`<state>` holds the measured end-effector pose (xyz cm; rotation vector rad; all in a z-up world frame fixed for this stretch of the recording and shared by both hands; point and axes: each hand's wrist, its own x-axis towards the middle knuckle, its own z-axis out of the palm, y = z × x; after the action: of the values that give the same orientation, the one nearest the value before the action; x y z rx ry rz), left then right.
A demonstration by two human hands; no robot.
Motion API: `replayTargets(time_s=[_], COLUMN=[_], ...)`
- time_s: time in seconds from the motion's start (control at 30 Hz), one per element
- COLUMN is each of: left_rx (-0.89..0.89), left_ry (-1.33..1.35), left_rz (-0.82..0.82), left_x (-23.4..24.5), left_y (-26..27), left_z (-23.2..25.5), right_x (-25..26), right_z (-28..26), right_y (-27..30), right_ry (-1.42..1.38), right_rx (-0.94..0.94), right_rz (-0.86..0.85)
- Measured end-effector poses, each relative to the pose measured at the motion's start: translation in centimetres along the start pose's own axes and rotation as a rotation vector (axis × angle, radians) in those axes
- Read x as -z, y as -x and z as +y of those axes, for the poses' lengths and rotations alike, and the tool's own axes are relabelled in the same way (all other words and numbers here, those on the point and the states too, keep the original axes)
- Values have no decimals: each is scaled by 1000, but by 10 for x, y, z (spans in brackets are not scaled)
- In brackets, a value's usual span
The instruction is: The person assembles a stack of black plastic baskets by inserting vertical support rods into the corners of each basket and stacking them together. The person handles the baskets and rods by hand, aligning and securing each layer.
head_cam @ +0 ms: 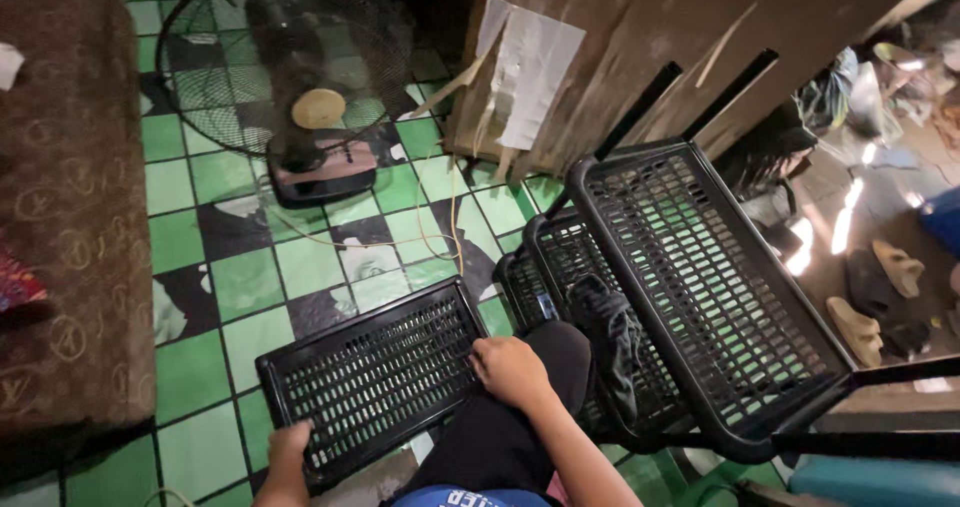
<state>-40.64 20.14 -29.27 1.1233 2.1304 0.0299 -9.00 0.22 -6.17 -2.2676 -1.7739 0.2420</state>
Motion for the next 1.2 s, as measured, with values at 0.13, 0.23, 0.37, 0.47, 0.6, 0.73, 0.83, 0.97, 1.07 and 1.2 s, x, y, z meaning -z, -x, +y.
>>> replayTargets(time_s=[0.13,0.23,0.37,0.47,0.6,0.73,0.83,0.97,1.07,1.2], left_rx=[-37,-166,-350,-571,-796,-914,-1007,-1047,-1088,-983], left_ry=[-28,64,174,484,427,554,864,1056,1131,1100], left_rz=[-42,-75,-190,-343,-292,-265,-447,-473,-546,-618], left_x=[-5,-1,17,33,78,140,181,220,242,264], left_y=[-1,-1,-14,-28,-32,-10,15,62,102,146], left_z=[-3,-8,3,39,101,138,148,156,164,183], right_x=[2,2,12,23,52,86,104,97,101,105], right_z=[0,0,1,-5,-10,14,43,81,113,136], right_y=[1,4,7,18,38,98,143,175,197,232], right_ry=[-56,-69,-140,-332,-418,44,430,620,604,578], right_rx=[25,-27,22,-115,-202,-310,-517,-633,-503,-548], right_rz=[50,77,202,262,602,979,874,669,640,663])
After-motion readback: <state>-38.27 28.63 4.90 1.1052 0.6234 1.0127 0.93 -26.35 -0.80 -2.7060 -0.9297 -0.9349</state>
